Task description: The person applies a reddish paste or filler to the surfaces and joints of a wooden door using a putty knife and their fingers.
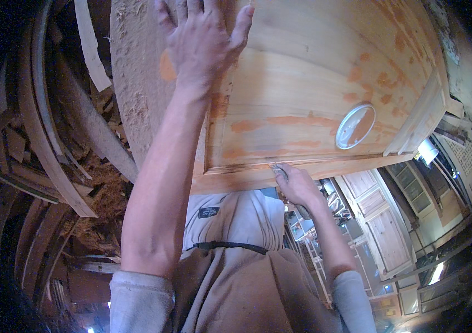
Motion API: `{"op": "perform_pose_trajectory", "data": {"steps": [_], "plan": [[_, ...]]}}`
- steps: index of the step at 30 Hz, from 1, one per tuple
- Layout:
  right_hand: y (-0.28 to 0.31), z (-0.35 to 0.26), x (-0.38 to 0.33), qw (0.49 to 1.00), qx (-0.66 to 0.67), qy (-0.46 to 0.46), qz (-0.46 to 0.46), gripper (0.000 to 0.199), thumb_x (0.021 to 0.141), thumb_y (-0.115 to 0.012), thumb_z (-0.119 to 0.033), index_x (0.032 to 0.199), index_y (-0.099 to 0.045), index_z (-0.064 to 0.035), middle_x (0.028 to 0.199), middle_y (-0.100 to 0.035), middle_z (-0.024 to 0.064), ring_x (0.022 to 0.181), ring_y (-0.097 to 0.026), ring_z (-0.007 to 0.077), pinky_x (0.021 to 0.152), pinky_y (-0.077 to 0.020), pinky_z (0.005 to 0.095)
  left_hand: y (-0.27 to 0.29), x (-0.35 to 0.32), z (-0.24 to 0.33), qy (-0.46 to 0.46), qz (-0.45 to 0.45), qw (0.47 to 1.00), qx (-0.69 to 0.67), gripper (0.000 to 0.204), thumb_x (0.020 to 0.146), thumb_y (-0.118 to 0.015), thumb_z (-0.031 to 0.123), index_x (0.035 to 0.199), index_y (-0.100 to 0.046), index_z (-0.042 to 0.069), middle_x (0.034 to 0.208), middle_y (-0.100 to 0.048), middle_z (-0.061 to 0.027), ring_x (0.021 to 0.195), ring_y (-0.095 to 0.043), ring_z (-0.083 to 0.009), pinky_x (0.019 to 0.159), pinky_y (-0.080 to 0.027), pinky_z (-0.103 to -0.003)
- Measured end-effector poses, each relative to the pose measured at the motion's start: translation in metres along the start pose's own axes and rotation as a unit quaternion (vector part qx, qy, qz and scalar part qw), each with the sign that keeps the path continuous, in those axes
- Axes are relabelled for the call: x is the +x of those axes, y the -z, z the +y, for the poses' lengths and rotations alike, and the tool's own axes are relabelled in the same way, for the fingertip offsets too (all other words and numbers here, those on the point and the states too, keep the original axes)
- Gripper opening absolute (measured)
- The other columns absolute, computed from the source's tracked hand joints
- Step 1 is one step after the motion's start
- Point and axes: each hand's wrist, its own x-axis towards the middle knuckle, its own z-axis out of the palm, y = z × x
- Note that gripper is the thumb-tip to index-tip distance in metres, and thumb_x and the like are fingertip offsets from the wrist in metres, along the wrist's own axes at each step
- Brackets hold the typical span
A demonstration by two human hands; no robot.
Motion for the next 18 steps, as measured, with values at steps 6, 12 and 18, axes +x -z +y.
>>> {"op": "perform_pose_trajectory", "data": {"steps": [6,12,18], "plan": [[-0.003,-0.006,0.004,1.0,-0.002,0.011,-0.01,0.047,0.095,-0.052,-0.029,0.132,-0.056,-0.0023,0.112,-0.064,0.032,0.107,-0.062,0.0457,0.096,-0.0479,0.0496,0.0,0.0,0.001,0.001,-0.001,1.0,-0.007,0.074,0.091,-0.057,0.046,0.147,-0.04,0.0,0.157,-0.035,-0.0169,0.149,-0.025,-0.0312,0.121,-0.009,-0.055],[-0.002,-0.019,0.004,1.0,-0.009,0.015,-0.017,0.045,0.093,-0.051,-0.028,0.129,-0.058,-0.0007,0.112,-0.064,0.033,0.108,-0.061,0.0465,0.096,-0.0473,0.0504,0.001,0.0,0.0,0.004,-0.004,1.0,-0.005,0.075,0.092,-0.057,0.046,0.148,-0.038,0.001,0.157,-0.033,-0.0165,0.149,-0.024,-0.0307,0.121,-0.009,-0.055],[-0.009,-0.03,0.007,0.999,-0.002,0.027,-0.018,0.041,0.092,-0.051,-0.026,0.118,-0.06,0.0032,0.108,-0.064,0.0337,0.105,-0.061,0.0476,0.094,-0.0473,0.0517,0.001,0.001,0.0,0.007,-0.008,1.0,-0.008,0.076,0.092,-0.057,0.047,0.149,-0.037,0.001,0.158,-0.032,-0.0162,0.149,-0.023,-0.0304,0.122,-0.009,-0.054]]}}
